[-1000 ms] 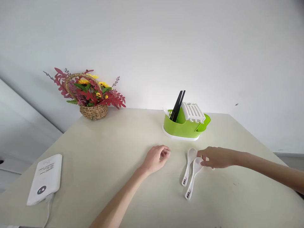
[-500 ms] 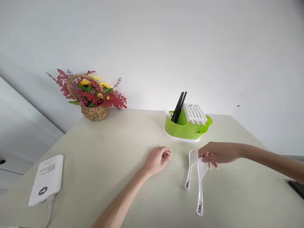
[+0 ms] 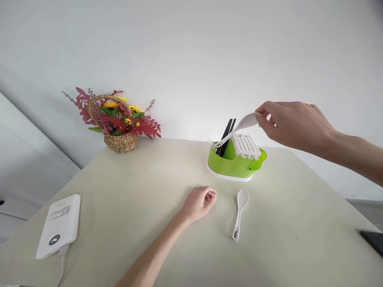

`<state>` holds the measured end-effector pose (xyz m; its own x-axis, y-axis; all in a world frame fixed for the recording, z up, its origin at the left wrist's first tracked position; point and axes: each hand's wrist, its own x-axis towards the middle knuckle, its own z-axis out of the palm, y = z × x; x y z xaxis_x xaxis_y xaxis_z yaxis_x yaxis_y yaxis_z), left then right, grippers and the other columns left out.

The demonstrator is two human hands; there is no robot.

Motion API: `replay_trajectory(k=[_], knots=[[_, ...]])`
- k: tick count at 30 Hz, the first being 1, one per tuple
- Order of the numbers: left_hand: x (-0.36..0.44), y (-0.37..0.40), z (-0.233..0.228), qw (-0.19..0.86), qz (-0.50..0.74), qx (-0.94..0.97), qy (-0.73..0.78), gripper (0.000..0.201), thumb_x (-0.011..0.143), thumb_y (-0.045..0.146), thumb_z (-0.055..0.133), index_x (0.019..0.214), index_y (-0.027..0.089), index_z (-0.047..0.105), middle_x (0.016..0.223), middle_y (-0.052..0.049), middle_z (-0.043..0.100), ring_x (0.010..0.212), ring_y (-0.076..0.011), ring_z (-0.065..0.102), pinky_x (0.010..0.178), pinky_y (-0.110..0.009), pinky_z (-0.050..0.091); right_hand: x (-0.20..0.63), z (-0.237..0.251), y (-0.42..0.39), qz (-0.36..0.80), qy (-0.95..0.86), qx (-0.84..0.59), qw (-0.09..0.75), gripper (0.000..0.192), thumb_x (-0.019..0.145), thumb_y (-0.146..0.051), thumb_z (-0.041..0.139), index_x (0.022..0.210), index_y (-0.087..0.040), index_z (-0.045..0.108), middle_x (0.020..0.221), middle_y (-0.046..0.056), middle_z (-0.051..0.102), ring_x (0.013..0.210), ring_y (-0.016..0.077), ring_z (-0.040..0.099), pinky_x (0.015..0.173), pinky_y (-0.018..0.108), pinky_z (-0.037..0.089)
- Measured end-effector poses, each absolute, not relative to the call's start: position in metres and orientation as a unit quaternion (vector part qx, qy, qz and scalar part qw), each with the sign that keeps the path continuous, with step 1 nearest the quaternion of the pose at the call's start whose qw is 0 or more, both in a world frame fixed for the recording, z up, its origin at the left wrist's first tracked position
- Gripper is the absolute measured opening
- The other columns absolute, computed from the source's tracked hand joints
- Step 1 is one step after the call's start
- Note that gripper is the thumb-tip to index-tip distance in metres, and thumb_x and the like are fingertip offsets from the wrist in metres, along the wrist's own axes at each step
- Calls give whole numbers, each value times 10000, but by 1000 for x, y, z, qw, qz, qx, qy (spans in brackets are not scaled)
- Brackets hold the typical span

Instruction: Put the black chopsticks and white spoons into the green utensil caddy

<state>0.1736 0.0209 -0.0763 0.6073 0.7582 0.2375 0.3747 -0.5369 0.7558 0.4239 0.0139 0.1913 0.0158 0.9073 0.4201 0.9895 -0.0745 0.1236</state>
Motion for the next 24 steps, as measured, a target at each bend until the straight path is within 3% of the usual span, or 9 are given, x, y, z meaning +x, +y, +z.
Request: replay_trajectory(k=[7, 12, 17, 24], knots=[[173, 20, -78, 338, 290, 830, 336, 143, 986, 301, 595, 1044, 227, 703, 971, -27, 785, 843, -185, 722, 904, -342, 525, 416, 157, 36, -311, -693, -645, 88, 361, 1072, -331, 349, 1039, -227, 693, 1033, 92, 773, 672, 220, 587, 590, 337, 220], [173, 20, -82, 339, 287, 831, 333, 139, 987, 294, 597, 1049, 227, 702, 962, -25, 787, 851, -187, 722, 936, -354, 517, 409, 123, 46, -354, -754, -550, 54, 304, 1013, -167, 427, 902, -172, 710, 832, 85, 749, 673, 208, 595, 644, 332, 284], [174, 19, -82, 335, 293, 833, 329, 122, 981, 266, 594, 1020, 225, 702, 963, -24, 790, 841, -185, 727, 924, -350, 522, 397, 102, 50, -360, -784, -506, -3, 262, 925, -16, 465, 839, -154, 670, 757, 67, 700, 644, 179, 577, 683, 342, 307], [173, 17, -79, 329, 300, 834, 326, 154, 960, 177, 573, 1020, 222, 708, 944, -23, 794, 827, -182, 724, 901, -341, 526, 386, 83, 56, -335, -776, -533, -35, 235, 954, -86, 491, 807, -170, 654, 726, 61, 709, 658, 202, 620, 662, 348, 295]])
